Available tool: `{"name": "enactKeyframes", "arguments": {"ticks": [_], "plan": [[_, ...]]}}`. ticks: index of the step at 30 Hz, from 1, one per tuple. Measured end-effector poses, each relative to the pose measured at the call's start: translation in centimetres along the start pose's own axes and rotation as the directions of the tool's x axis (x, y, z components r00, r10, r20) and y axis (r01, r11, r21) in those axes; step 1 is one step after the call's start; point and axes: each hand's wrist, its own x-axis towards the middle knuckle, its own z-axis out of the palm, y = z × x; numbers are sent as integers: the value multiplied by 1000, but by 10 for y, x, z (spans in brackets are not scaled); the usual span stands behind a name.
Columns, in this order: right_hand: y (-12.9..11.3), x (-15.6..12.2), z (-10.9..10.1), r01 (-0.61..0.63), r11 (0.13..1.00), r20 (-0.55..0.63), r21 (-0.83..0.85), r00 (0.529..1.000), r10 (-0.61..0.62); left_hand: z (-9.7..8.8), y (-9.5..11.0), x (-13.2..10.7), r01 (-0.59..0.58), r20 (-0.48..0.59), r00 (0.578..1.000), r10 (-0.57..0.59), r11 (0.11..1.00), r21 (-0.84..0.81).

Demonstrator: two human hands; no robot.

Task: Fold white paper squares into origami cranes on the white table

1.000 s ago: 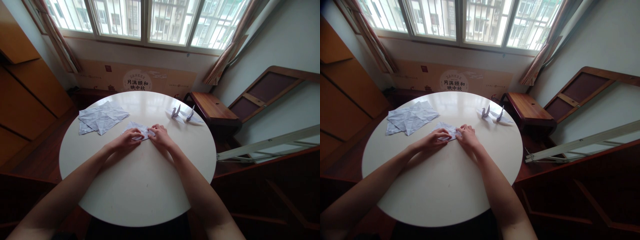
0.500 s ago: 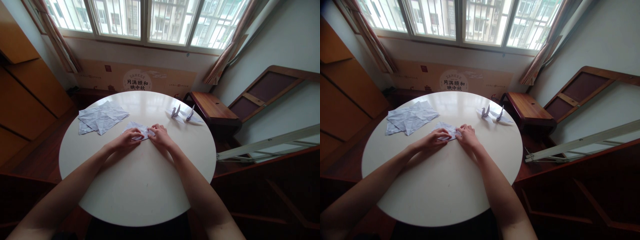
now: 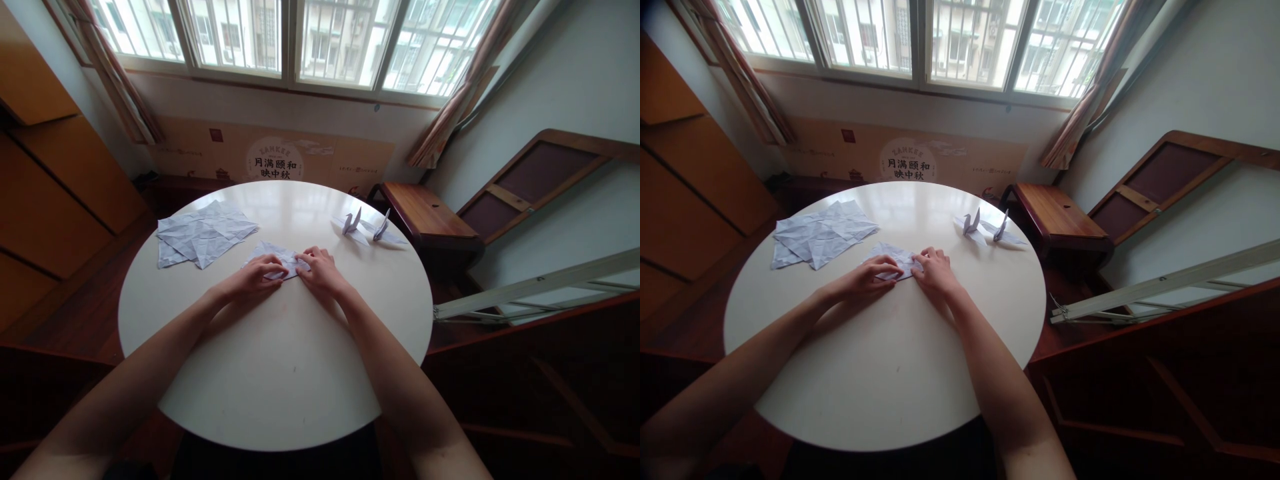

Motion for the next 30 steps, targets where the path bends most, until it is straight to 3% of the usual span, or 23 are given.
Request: {"name": "enactKeyframes", "arguments": {"ticks": [30], "plan": [[0,0,0,-4,1000,1,5,1000,4,3,-8,-1,-17,6,1000,17,999,27]]}}
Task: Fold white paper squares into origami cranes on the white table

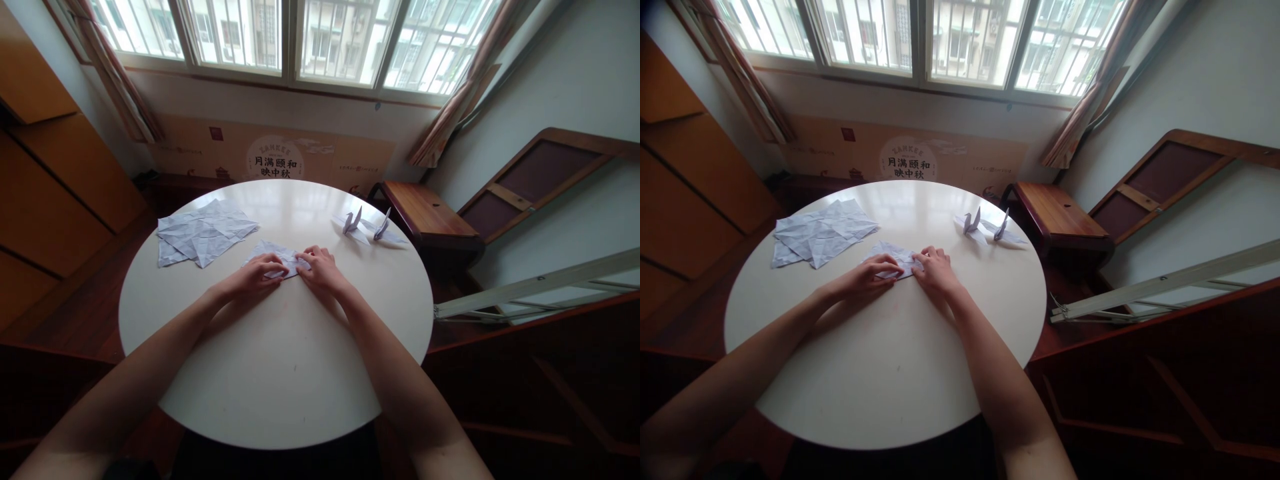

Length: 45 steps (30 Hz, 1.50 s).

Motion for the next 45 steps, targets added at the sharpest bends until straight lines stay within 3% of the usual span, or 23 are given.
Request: {"name": "enactKeyframes", "arguments": {"ticks": [45], "plan": [[-1,-1,-2,10,1000,12,-18,1000,-10,-1,1,1,-21,-24,999,21,1000,-7]]}}
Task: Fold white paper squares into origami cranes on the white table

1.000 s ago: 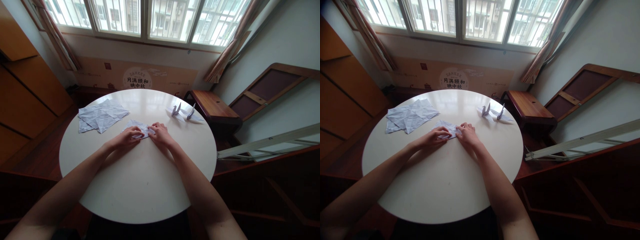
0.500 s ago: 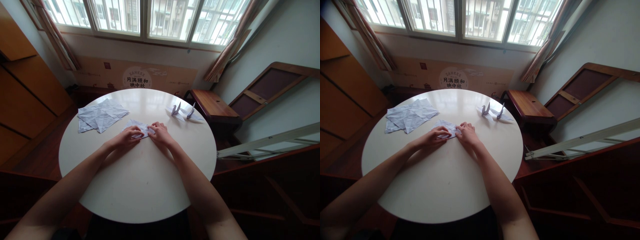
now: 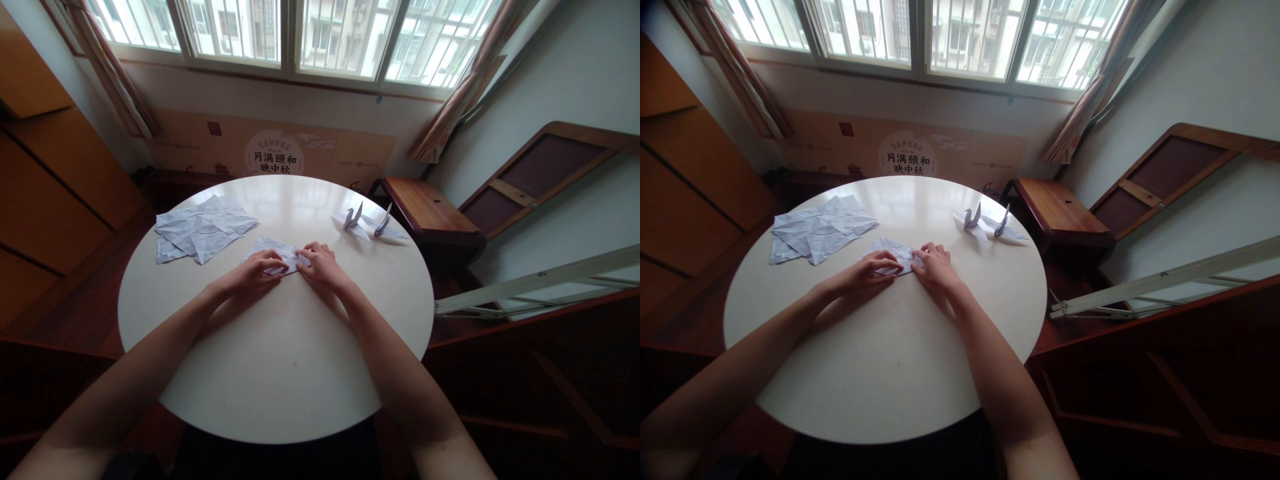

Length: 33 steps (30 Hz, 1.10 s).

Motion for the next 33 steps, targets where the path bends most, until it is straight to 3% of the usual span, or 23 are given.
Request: {"name": "enactKeyframes", "arguments": {"ticks": [33], "plan": [[0,0,1,-3,1000,-11,7,1000,4,-1,2,1,2,9,1000,-2,1000,-3]]}}
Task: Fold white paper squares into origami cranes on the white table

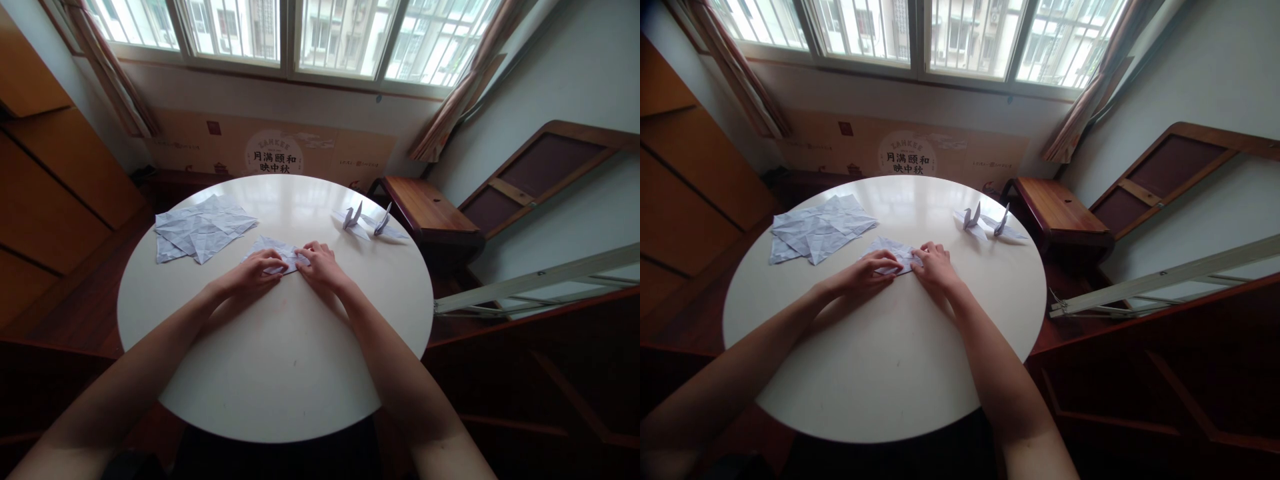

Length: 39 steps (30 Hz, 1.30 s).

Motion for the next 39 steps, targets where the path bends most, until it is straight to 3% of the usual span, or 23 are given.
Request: {"name": "enactKeyframes", "arguments": {"ticks": [39], "plan": [[-1,1,-1,-6,1000,19,3,1000,6,0,-2,-1,9,11,1000,-9,1000,-2]]}}
